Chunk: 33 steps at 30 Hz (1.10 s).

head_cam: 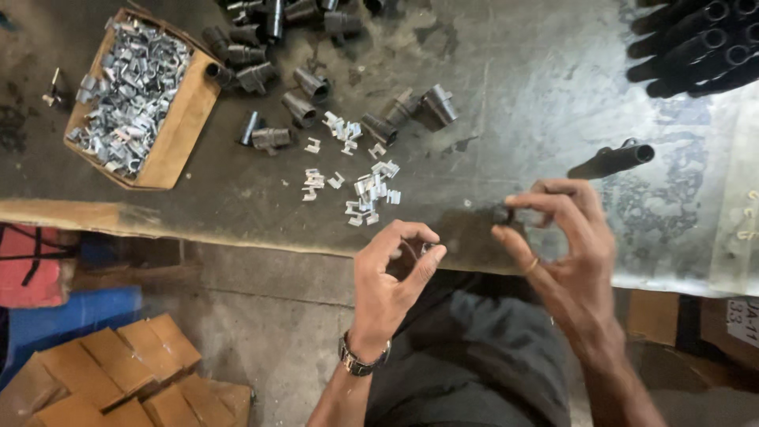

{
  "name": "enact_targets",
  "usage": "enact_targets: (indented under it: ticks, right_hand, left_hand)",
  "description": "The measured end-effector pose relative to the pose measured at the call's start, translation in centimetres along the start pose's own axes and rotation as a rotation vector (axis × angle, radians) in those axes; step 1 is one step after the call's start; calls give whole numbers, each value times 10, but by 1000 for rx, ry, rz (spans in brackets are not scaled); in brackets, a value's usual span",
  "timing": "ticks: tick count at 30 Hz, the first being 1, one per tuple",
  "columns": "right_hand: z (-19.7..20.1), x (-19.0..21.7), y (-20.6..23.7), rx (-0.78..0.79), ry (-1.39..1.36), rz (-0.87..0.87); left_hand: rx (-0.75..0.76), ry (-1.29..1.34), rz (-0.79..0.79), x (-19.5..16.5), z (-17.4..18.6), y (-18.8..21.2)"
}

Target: The person sits at a workbench assembling black plastic pipe fittings. They pick up a fitting, insert a small metal clip into it, press the parts together by hand, and place the assembled fitting into a growing group on the table, repeating this cycle for many fittings.

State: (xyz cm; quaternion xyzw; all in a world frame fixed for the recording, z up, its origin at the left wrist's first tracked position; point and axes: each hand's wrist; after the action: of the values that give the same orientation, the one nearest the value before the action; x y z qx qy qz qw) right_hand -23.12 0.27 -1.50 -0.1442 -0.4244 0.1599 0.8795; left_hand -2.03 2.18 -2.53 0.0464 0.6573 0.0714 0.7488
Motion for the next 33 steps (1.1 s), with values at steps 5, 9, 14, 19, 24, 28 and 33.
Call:
enact_targets:
  ticks: [5, 9, 14, 19, 24, 28, 33]
  right_hand:
    - [-17, 3, 16, -56, -604, -231]
    - [-21, 8, 29, -94, -412, -165]
    - [-18, 9, 30, -107, -186, -71]
    - [-19, 10, 32, -114, -141, -6]
    - [-24, 9, 37, -137, -77, 2]
    - [-26, 9, 41, -131, -21, 1]
    - [-28, 4, 43, -122, -16, -43]
  left_hand:
    - [167, 212, 241, -8, -4, 1]
    - [154, 119, 86, -16, -3, 7]
    - [103, -171, -172, -28, -5, 9]
    - [85, -273, -177, -32, -15, 7]
    - [91, -327, -169, -31, -18, 7]
    - [91, -391, -178, -30, -18, 7]
    - [128, -385, -171, -28, -22, 6]
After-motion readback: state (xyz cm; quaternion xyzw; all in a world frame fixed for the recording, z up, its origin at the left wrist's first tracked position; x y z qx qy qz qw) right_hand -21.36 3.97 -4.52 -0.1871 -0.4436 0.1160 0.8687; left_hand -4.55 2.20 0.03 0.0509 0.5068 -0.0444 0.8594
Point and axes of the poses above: each hand's wrist, its own y-axis away from the middle knuckle, its own z-axis out of the back of the hand, x = y × z, and after that the axes turned 9 degrees about z, right-handed
